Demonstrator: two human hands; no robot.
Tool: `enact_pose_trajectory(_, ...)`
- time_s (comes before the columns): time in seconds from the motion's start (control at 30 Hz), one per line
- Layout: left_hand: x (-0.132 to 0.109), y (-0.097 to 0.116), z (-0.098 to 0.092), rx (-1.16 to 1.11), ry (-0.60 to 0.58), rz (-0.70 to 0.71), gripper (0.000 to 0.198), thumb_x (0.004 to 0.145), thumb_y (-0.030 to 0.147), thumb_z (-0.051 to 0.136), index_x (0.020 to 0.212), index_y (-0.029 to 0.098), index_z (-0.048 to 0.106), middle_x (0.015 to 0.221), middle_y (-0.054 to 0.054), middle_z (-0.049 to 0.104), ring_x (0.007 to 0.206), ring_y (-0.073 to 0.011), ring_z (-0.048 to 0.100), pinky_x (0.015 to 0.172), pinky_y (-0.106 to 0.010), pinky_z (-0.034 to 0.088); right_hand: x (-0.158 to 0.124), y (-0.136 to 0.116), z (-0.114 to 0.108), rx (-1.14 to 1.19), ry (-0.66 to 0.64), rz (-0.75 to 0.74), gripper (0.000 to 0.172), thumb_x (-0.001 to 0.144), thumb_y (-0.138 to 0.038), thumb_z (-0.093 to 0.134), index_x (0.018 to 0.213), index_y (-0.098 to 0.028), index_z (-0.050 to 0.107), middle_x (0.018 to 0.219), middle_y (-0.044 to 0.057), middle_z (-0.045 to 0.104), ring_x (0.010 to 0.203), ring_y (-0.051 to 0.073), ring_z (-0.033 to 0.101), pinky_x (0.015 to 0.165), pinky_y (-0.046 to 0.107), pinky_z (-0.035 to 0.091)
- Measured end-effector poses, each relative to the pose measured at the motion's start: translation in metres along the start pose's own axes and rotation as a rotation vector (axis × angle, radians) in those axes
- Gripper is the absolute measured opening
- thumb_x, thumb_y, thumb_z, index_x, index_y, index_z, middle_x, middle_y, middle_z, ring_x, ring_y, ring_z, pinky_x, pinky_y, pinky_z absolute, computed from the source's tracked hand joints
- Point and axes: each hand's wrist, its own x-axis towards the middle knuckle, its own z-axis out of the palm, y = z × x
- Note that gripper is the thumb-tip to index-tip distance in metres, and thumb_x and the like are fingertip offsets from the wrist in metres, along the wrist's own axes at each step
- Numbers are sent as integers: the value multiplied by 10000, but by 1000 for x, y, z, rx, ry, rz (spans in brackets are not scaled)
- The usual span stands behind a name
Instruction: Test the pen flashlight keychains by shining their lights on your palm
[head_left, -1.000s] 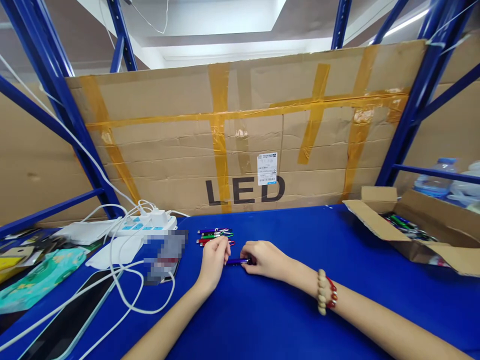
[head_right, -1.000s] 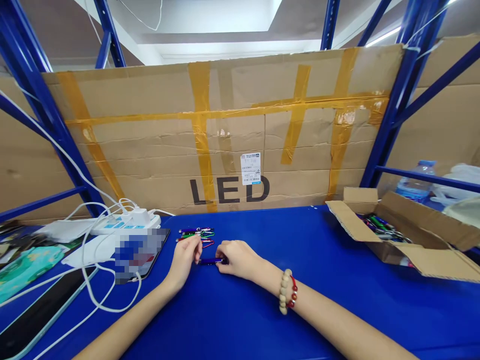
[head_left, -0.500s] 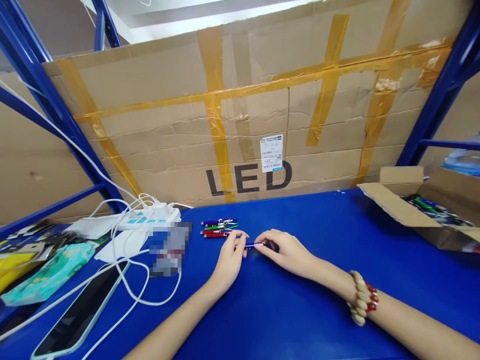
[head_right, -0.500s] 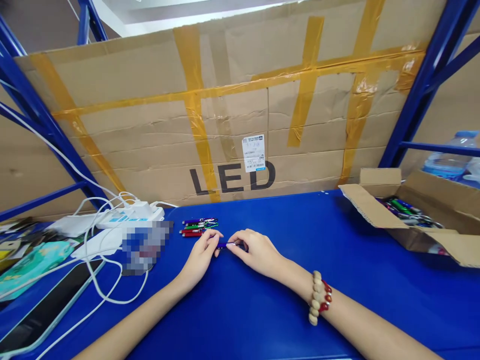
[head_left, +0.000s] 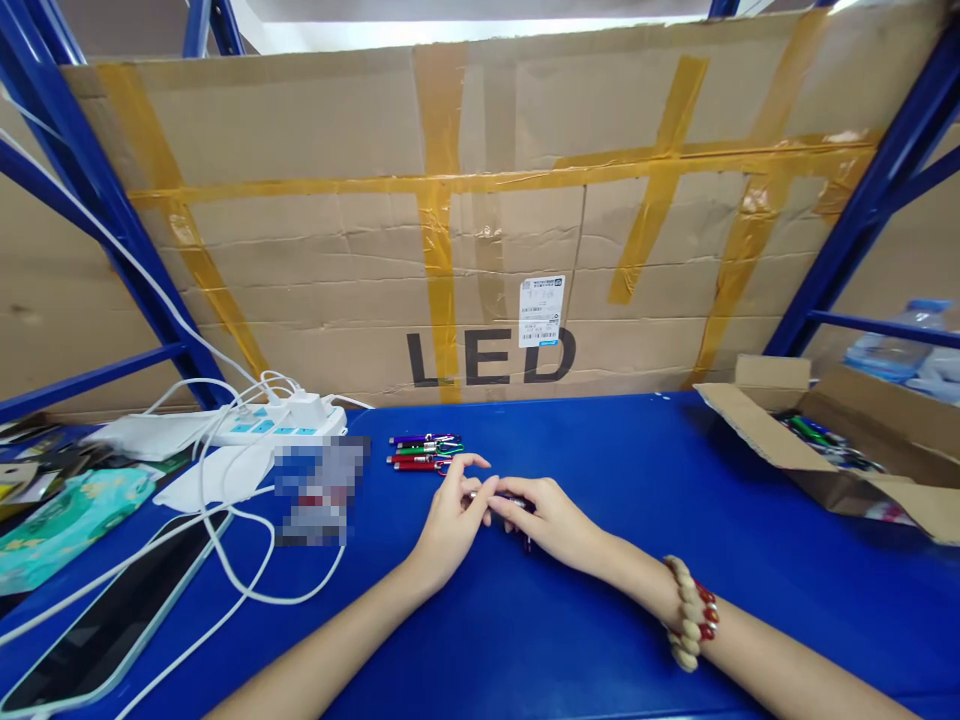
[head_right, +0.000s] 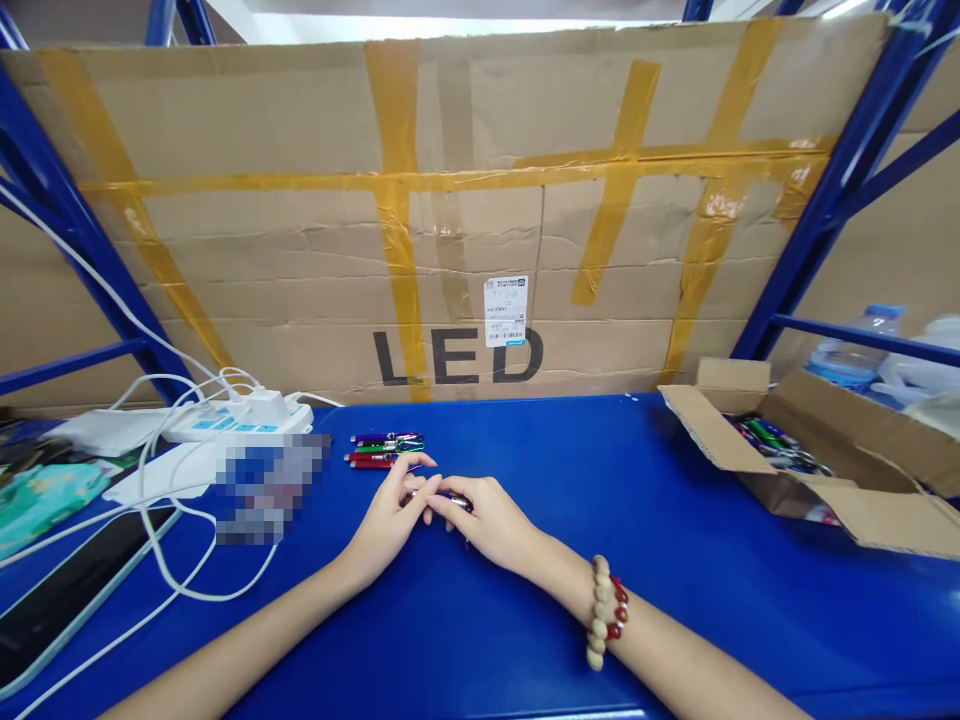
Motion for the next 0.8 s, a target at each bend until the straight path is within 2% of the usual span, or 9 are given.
enact_pose_trajectory(0.13,0,1,-2,110,-14,7,229,855,384,390,1003,210,405,540,64,456,555,-130,483,580,-237,352,2,2,1,-26,8,-45,333,904,-401,377,902,-177,623,756,8,623,665,125,566,629,216,438)
enact_pose_trajectory(0.23,3,0,-4,148,86,-40,219,852,378,379,990,213,425,560,53,467,597,-144,488,610,-250,346,5,3,-1,-62,77,-76,309,910,-368,372,998,-201,617,914,32,639,857,160,575,774,248,423)
enact_pose_trajectory(0.3,5,-2,-6,126,162,-64,208,845,376,379,961,214,438,592,42,484,634,-150,493,625,-253,343,5,5,-1,-50,107,-66,307,914,-354,365,1018,-206,614,970,34,639,912,164,569,807,249,410)
enact_pose_trajectory(0.43,11,-9,-9,18,255,-109,200,826,378,373,894,213,462,632,24,513,647,-148,477,606,-245,323,6,8,-1,-36,113,-26,286,878,-373,437,966,-184,633,941,32,654,818,157,580,711,230,422)
enact_pose_trajectory(0.63,12,-5,-7,-216,260,-185,218,740,371,432,836,184,489,600,14,511,587,-130,438,519,-221,287,6,10,0,-83,91,46,313,849,-418,467,835,-163,648,699,-8,638,573,114,508,520,209,357)
enact_pose_trajectory(0.8,12,-3,-6,-335,218,-217,270,684,408,481,812,171,501,601,15,511,543,-110,430,477,-201,277,6,9,-1,-38,36,30,284,810,-407,530,915,-187,677,873,8,687,685,142,572,620,221,416)
